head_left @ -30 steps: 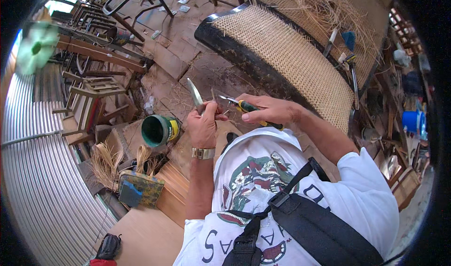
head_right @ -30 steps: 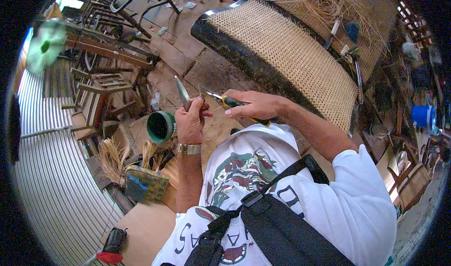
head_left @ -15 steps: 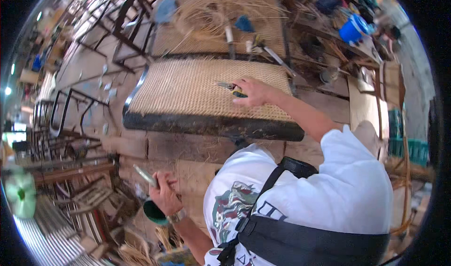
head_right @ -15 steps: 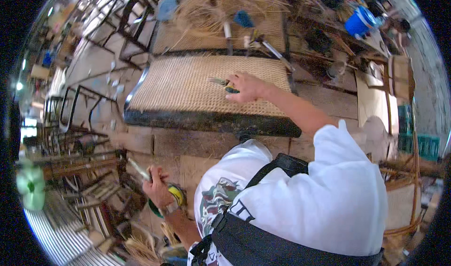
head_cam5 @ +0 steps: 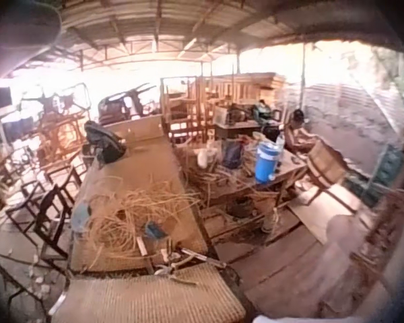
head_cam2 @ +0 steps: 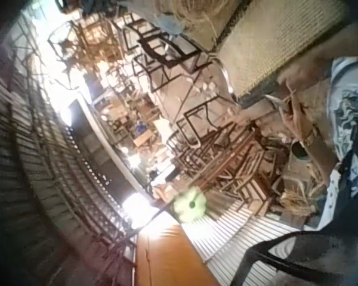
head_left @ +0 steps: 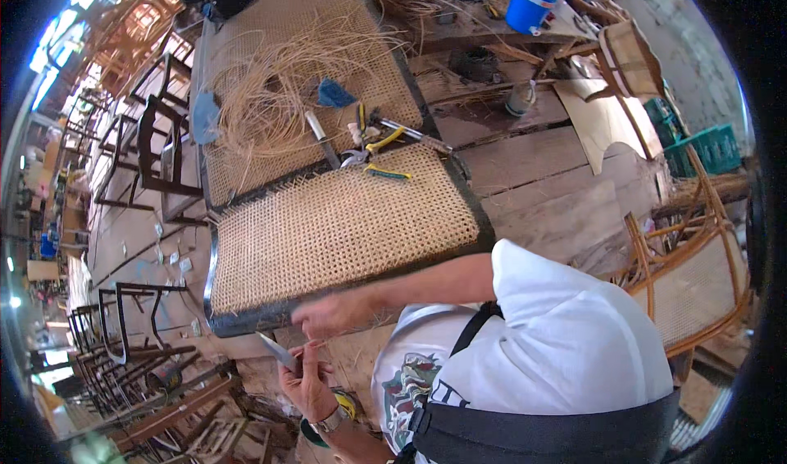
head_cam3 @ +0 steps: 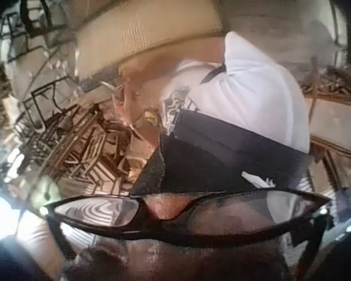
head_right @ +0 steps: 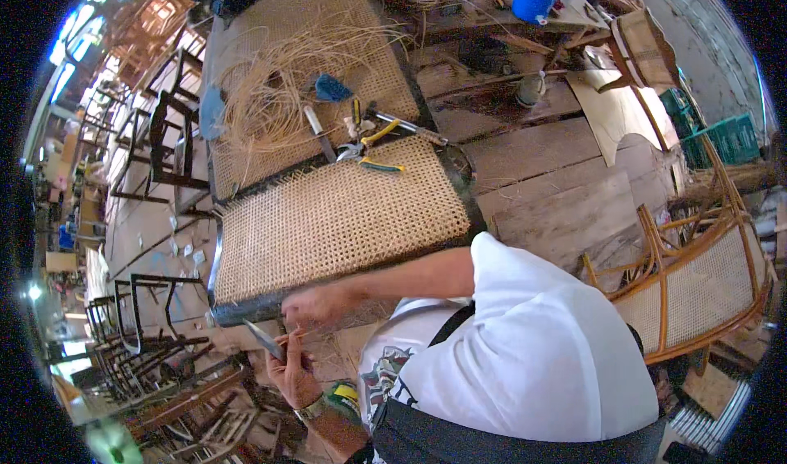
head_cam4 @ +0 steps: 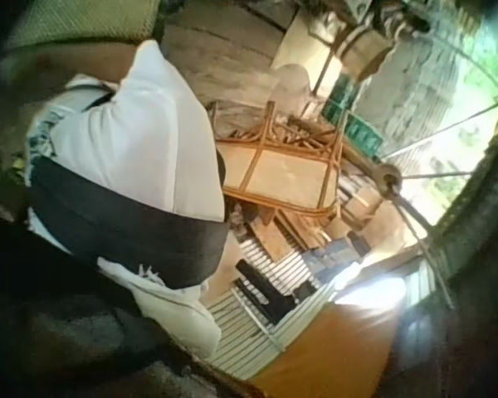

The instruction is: Repairing and preparing rattan fibers for chair seat weaving in a workshop.

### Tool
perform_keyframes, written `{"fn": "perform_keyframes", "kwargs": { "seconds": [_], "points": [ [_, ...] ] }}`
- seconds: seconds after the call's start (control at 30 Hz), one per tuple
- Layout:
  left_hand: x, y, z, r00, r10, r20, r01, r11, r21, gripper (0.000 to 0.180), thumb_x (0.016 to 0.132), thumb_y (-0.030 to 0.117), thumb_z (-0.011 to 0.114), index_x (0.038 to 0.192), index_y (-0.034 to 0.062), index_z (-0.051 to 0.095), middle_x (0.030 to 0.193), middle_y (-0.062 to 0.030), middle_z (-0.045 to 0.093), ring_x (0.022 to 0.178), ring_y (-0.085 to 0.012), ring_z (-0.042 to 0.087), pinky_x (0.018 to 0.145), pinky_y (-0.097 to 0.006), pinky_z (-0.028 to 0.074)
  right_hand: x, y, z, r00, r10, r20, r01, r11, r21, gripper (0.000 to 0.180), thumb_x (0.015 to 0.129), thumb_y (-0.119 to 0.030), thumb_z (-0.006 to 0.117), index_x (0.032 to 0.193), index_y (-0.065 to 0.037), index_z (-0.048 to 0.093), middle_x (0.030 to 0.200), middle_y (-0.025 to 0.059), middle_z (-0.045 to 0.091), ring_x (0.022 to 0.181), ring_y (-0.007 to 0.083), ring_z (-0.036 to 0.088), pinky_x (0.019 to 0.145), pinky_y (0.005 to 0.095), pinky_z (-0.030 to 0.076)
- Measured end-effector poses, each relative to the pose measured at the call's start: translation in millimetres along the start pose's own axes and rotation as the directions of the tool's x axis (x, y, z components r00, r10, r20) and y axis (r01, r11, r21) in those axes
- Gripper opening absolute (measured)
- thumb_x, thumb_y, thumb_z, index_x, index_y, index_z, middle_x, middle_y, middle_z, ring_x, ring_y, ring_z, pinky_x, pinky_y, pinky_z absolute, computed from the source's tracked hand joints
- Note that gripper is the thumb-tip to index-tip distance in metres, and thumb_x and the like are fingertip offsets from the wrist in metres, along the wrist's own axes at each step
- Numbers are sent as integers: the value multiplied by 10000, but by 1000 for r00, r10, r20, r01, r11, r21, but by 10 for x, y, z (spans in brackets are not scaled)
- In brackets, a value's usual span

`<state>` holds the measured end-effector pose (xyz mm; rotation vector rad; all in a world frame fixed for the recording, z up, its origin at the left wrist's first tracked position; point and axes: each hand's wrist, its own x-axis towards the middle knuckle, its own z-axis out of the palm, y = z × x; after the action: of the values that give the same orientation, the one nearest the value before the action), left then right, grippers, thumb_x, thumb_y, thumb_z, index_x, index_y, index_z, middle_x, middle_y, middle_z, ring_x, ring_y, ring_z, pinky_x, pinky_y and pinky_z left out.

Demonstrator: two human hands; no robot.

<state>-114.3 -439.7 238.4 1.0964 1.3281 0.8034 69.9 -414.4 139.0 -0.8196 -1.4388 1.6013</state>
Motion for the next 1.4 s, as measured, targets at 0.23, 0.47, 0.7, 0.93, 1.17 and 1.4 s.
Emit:
{"fn": "perform_keyframes", "kwargs": {
  "seconds": [0.23, 0.47, 0.7, 0.93, 1.17, 1.4],
  "points": [
    [593, -274, -1342, 896, 109, -430, -130, 991, -19, 125, 955, 157, 639, 1019, 49, 633, 817, -6, 632, 520, -18, 436, 395, -186, 315, -668, -237, -1029, 955, 275, -112, -292, 938, -185, 230, 921, -272, 686, 987, -56, 731, 812, -15, 651, 752, 83, 565, 666, 274, 469],
    [329, -1057, -3369, 761, -293, -578, 310, 948, -72, 163, 970, 330, 608, 1009, 188, 678, 615, 65, 470, 406, -67, 325, 335, -228, 244, -1609, -887, -3171, 752, 550, -363, -626, 424, -655, 345, 815, -336, 749, 912, -5, 737, 707, 10, 645, 674, 89, 545, 606, 299, 444],
    [-314, -2084, -4198, 397, -452, -799, 390, 871, -300, 219, 952, 384, 600, 1009, 193, 690, 608, 71, 421, 415, -88, 308, 365, -267, 239, -1904, -2359, -4532, 622, 232, -748, -742, -128, -658, 294, 885, -328, 677, 832, -44, 728, 722, 70, 657, 696, 176, 624, 612, 359, 492],
    [411, -1583, -2485, 891, -322, -321, 153, 877, -456, 206, 982, 287, 629, 1080, 107, 648, 720, 30, 557, 453, -40, 355, 374, -200, 264, -501, -2394, -4297, 589, -656, -473, -807, -442, -392, 284, 864, -340, 665, 962, -74, 668, 1117, 221, 633, 1084, 363, 597, 863, 505, 501],
    [1086, -437, -141, 946, -116, -302, 24, 956, -293, 151, 923, 187, 701, 1011, 74, 655, 809, 29, 641, 479, -30, 417, 392, -180, 301, 690, -889, -1876, 935, -329, -129, -63, 204, -977, 240, 769, -248, 708, 878, -39, 662, 876, 94, 596, 908, 280, 601, 781, 410, 526],
    [1737, -439, -556, 893, 30, -449, 8, 996, 84, 204, 848, 147, 736, 938, 48, 582, 758, 8, 579, 533, -60, 437, 424, -198, 333, -155, 138, -471, 857, -331, -394, -194, 502, -843, 432, 781, -238, 750, 1145, -66, 593, 1148, 145, 572, 1070, 338, 572, 917, 462, 464]
  ]
}}
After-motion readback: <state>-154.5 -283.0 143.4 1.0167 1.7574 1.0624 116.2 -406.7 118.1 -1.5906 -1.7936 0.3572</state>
